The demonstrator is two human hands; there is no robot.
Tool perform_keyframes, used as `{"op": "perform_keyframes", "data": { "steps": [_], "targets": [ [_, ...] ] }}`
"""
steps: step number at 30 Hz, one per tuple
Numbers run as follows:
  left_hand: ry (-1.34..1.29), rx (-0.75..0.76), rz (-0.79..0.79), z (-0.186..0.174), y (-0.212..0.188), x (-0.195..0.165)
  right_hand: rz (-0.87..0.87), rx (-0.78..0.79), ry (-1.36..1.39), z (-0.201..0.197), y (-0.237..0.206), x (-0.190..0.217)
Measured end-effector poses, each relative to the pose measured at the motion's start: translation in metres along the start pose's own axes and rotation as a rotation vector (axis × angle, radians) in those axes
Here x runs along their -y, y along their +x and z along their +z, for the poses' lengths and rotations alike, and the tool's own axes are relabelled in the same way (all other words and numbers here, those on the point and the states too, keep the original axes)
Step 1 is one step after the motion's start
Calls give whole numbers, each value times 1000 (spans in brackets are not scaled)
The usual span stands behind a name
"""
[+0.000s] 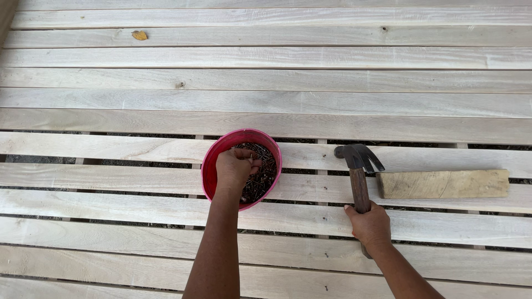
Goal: The person takes nails one at a time from a pink bucket and hammers them into the slats of a wooden furniture frame, working across the slatted surface. They occasionally reposition a small wood block on the frame between nails.
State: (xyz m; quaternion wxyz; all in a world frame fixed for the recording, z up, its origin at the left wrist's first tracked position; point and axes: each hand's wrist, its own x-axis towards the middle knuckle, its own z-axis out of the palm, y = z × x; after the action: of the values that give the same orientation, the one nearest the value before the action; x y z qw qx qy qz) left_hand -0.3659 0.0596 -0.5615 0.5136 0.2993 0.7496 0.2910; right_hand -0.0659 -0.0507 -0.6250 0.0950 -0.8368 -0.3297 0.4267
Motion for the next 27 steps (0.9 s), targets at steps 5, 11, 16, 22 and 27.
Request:
{"op": "perform_keyframes", "data": {
  "steps": [5, 11, 16, 22, 27],
  "targets": [
    [316, -166, 110, -4, -13, -17, 46, 27, 14, -7, -5, 7],
    [-2, -250, 439, 11, -20, -35, -76, -28, 6, -24, 3, 31],
    [-260, -70, 433, 58, -5, -51, -85, 17, -22, -24, 29, 51],
    [-163, -13, 401, 123, 35, -48, -72, 30, -122, -21, 39, 47],
    [76, -44, 449, 152, 60, -30, -52, 18, -167, -16, 35, 44]
  ]
}}
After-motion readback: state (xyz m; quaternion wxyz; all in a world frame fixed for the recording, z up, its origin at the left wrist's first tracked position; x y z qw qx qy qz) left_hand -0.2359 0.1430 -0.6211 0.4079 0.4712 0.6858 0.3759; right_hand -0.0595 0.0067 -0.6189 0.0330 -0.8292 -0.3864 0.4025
